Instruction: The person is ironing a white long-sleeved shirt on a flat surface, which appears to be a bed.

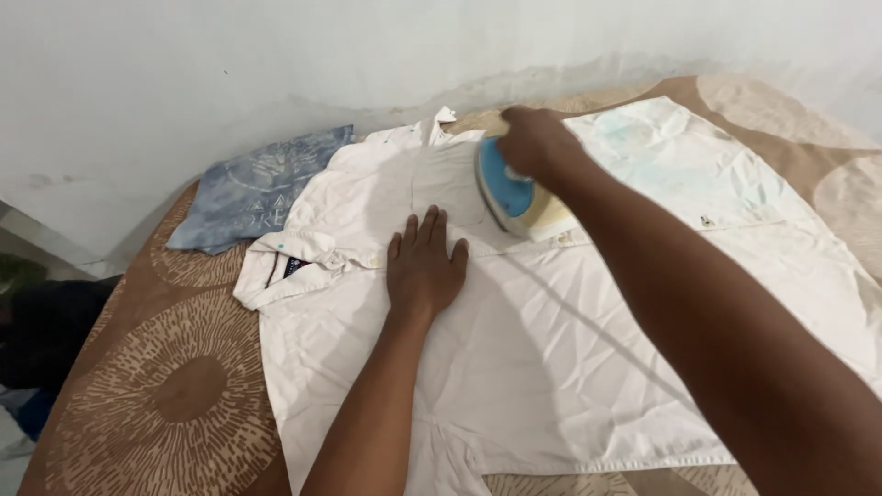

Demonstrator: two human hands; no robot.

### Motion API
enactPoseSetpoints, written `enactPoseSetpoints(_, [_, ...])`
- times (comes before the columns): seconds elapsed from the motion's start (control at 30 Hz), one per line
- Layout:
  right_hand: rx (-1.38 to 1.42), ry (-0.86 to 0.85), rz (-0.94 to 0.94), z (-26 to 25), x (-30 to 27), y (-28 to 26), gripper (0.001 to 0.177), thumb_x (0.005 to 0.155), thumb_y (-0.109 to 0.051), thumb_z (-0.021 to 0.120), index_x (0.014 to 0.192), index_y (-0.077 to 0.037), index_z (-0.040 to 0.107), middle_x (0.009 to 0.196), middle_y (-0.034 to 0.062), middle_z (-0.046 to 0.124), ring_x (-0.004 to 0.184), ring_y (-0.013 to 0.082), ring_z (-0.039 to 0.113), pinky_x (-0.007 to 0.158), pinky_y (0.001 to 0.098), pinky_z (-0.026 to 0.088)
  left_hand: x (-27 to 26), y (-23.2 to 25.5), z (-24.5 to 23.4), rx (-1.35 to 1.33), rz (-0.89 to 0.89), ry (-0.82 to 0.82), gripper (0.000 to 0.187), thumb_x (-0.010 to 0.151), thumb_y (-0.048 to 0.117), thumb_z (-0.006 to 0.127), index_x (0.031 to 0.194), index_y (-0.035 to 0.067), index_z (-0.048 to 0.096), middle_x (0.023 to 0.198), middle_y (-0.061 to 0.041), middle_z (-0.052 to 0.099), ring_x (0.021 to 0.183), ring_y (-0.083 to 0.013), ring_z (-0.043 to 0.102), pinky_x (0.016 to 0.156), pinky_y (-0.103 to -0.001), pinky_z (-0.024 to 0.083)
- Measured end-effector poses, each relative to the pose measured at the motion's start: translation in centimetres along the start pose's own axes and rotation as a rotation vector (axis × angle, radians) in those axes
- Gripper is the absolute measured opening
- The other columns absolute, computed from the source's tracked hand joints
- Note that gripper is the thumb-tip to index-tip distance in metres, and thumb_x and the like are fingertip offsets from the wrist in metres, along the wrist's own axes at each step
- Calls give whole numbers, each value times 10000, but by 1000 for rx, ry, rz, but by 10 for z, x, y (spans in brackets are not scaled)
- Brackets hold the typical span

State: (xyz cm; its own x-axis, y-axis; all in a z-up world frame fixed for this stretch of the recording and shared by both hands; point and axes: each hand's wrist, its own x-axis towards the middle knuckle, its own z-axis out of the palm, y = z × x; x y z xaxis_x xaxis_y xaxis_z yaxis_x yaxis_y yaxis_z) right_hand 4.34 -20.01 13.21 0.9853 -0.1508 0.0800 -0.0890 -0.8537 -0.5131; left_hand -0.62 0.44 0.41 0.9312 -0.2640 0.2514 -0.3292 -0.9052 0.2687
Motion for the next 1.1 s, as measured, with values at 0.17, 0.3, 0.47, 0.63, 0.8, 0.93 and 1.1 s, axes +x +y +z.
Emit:
enactPoseSetpoints(0.17, [-37,67,182,-42,2,71,532,991,-224,608,1514,-191,516,1386,193,627,1208,378,641,1019,506,517,3,2,1,22,-5,-40,673,1012,497,414,1577,138,348,1667,-22,300,1534,-264,253,1231,-457,155])
enactPoseSetpoints(0.3, [35,84,358,-92,-24,125,564,1008,-245,598,1559,-255,478,1361,197,648,1152,384,696,968,533,563,2,5,0,22,0,-27,675,999,495,425,1571,144,358,1657,-22,311,1520,-264,262,1223,-460,160])
enactPoseSetpoints(0.47, [-98,122,428,-129,-28,188,553,1019,-289,606,1559,-296,488,1366,192,642,1116,429,684,866,572,607,4,-4,15,42,38,74,646,977,465,493,1521,118,449,1609,-64,406,1482,-291,344,1198,-482,221])
enactPoseSetpoints(0.63, [-167,126,368,-126,-11,214,561,1004,-302,619,1555,-281,515,1329,197,678,1103,426,695,886,560,591,27,16,-23,140,71,56,516,917,412,602,1306,73,632,1394,-116,609,1279,-300,568,1079,-463,422])
enactPoseSetpoints(0.8, [-159,123,397,-126,-9,215,566,990,-322,637,1544,-287,527,1253,189,708,1058,413,714,865,556,598,84,21,-30,315,13,-120,342,952,374,606,1082,96,756,1185,-108,734,1107,-282,682,991,-458,522])
enactPoseSetpoints(0.93, [-133,107,445,-124,-2,218,579,985,-357,650,1537,-232,528,1120,207,763,1004,394,750,845,535,607,120,-13,17,175,64,76,364,969,348,575,1207,103,702,1288,-112,675,1186,-310,633,1009,-476,493])
enactPoseSetpoints(1.1, [-178,122,471,-118,33,255,630,978,-424,693,1467,-49,563,1034,239,790,940,387,768,818,506,601,140,-39,48,40,101,215,511,977,387,505,1434,169,571,1546,-91,479,1409,-336,430,1138,-526,313])
